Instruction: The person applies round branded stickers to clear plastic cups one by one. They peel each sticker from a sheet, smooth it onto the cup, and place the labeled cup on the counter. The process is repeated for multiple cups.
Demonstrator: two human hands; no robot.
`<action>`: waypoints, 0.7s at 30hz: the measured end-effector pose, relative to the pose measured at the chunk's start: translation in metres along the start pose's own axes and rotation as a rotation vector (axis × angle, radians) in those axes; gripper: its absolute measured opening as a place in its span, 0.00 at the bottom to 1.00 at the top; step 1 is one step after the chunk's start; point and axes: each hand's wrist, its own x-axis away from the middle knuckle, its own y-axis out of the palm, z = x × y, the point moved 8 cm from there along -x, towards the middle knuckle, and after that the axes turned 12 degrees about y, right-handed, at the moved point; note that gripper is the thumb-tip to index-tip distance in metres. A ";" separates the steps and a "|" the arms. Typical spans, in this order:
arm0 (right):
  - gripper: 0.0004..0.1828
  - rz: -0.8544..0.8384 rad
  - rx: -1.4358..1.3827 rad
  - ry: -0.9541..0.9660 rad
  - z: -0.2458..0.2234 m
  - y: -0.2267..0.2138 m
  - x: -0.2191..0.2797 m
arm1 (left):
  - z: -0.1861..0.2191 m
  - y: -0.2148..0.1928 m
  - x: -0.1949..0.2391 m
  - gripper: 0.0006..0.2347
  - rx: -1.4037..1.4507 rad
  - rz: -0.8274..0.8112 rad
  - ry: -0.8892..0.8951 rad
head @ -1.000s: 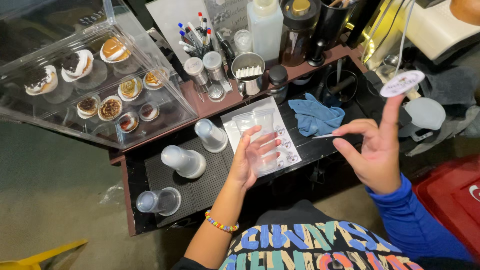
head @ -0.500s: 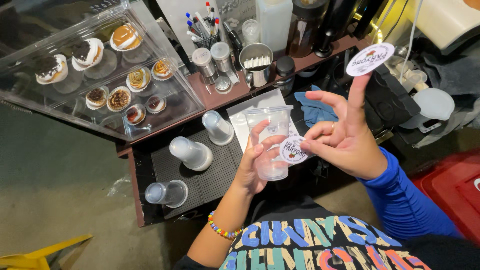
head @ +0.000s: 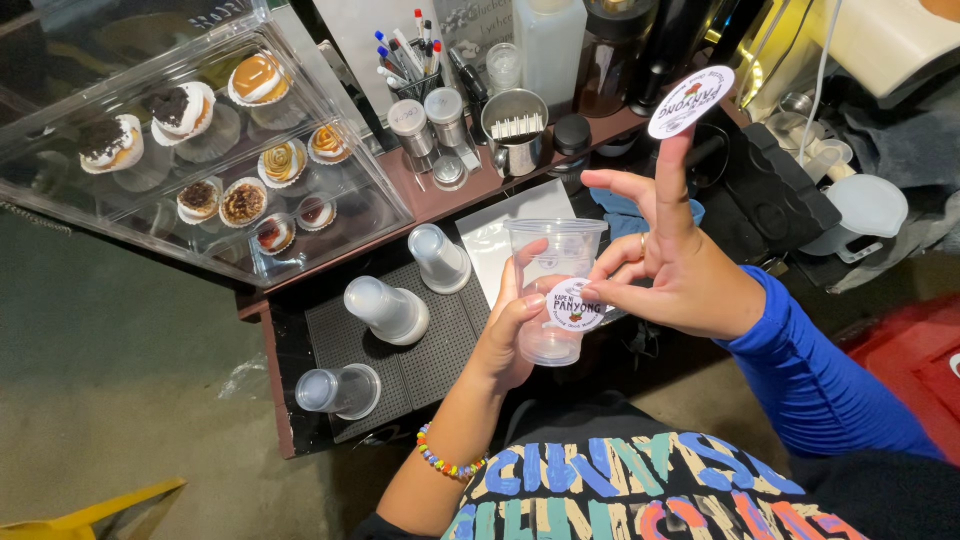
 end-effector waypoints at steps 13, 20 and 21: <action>0.72 0.029 0.018 -0.019 0.004 0.002 -0.004 | 0.003 -0.001 -0.003 0.40 -0.020 0.006 0.042; 0.75 0.174 0.216 -0.098 0.000 0.001 -0.003 | 0.001 -0.007 -0.008 0.36 -0.061 0.022 0.126; 0.76 0.226 0.286 -0.119 -0.001 0.000 -0.002 | 0.001 -0.007 -0.008 0.36 -0.063 0.022 0.137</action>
